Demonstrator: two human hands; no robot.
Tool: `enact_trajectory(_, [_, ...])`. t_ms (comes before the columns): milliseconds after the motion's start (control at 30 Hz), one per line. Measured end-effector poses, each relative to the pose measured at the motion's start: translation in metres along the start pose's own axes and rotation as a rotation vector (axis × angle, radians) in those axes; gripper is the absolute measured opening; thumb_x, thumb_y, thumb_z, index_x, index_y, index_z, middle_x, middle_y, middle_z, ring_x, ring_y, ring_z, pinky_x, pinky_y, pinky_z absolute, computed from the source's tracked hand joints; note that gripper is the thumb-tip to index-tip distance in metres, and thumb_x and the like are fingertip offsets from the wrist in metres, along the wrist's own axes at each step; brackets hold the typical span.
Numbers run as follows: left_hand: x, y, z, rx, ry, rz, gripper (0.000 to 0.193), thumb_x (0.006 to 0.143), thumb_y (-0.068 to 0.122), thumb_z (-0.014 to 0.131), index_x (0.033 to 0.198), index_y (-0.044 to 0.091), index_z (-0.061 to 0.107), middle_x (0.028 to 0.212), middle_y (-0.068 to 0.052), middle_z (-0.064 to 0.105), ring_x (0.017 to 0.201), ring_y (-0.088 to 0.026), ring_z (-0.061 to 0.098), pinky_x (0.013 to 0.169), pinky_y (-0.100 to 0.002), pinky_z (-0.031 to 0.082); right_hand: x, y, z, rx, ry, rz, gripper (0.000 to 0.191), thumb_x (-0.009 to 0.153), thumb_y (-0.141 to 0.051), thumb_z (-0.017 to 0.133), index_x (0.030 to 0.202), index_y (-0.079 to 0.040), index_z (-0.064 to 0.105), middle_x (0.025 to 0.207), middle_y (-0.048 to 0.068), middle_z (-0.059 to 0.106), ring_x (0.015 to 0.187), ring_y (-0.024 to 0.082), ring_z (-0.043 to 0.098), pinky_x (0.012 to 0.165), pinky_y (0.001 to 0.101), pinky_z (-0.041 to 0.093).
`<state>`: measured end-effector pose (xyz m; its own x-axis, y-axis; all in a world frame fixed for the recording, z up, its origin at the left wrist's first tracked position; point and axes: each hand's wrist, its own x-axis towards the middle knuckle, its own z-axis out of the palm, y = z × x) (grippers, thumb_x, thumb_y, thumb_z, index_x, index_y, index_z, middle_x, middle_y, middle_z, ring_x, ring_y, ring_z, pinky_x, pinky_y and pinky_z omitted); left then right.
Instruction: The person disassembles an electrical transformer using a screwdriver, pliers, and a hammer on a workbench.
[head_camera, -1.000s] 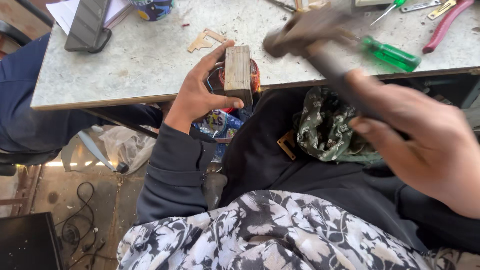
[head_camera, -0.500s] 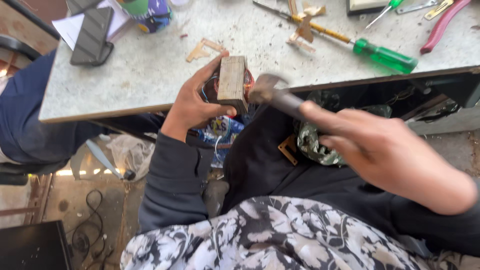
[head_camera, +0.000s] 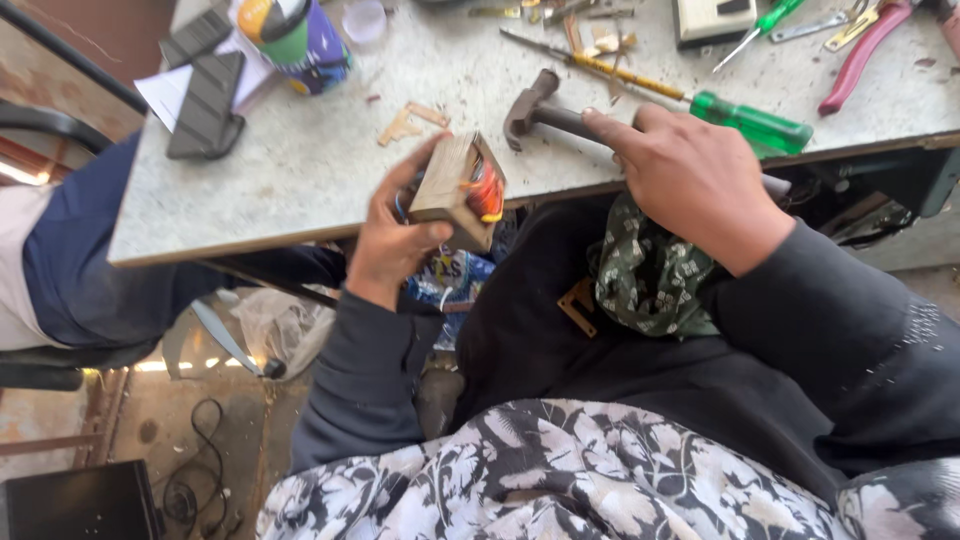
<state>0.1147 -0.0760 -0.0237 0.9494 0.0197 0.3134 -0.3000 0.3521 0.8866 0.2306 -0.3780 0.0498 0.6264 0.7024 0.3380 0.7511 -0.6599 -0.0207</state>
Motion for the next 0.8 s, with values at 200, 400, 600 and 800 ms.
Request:
enact_trajectory(200, [-0.032, -0.023, 0.044, -0.493, -0.032, -0.139, 0.090, 0.094, 0.039, 0.081, 0.159, -0.007, 0.039, 0.156, -0.021, 0.051, 0.142, -0.032, 0.053, 0.121, -0.045, 0.045, 0.012, 0.006, -0.002, 0.006, 0.193, -0.139, 0.037, 0.100, -0.022, 0.066, 0.137, -0.020, 0.067, 0.110, 0.010, 0.064, 0.108, 0.029, 0.059, 0.091, 0.0440, 0.051])
enact_trajectory(400, [-0.070, -0.048, 0.091, -0.716, 0.089, -0.407, 0.063, 0.105, 0.042, 0.058, 0.155, 0.007, 0.041, 0.151, -0.014, 0.054, 0.138, -0.030, 0.055, 0.116, -0.049, 0.044, -0.067, -0.025, -0.022, 0.733, -0.119, -0.176, 0.087, 0.076, -0.035, 0.085, 0.149, -0.004, 0.049, 0.136, 0.018, 0.053, 0.121, 0.035, 0.057, 0.096, 0.0432, 0.049])
enact_trajectory(600, [-0.089, -0.065, 0.115, -0.719, 0.115, -0.566, 0.058, 0.106, 0.049, 0.054, 0.146, 0.007, 0.052, 0.139, -0.013, 0.061, 0.125, -0.028, 0.061, 0.108, -0.047, 0.049, -0.106, -0.046, -0.013, 0.796, -0.232, -0.009, 0.084, 0.072, -0.022, 0.087, 0.146, -0.003, 0.050, 0.135, 0.014, 0.052, 0.110, 0.027, 0.063, 0.092, 0.0366, 0.053])
enact_trajectory(800, [-0.095, -0.066, 0.127, -0.691, 0.223, -0.708, 0.082, 0.094, 0.074, 0.049, 0.135, 0.004, 0.058, 0.124, -0.015, 0.068, 0.112, -0.030, 0.068, 0.097, -0.051, 0.056, -0.118, -0.058, 0.004, 0.818, -0.222, 0.008, 0.074, 0.068, -0.018, 0.090, 0.132, 0.002, 0.057, 0.122, 0.013, 0.056, 0.108, 0.025, 0.063, 0.092, 0.0350, 0.053])
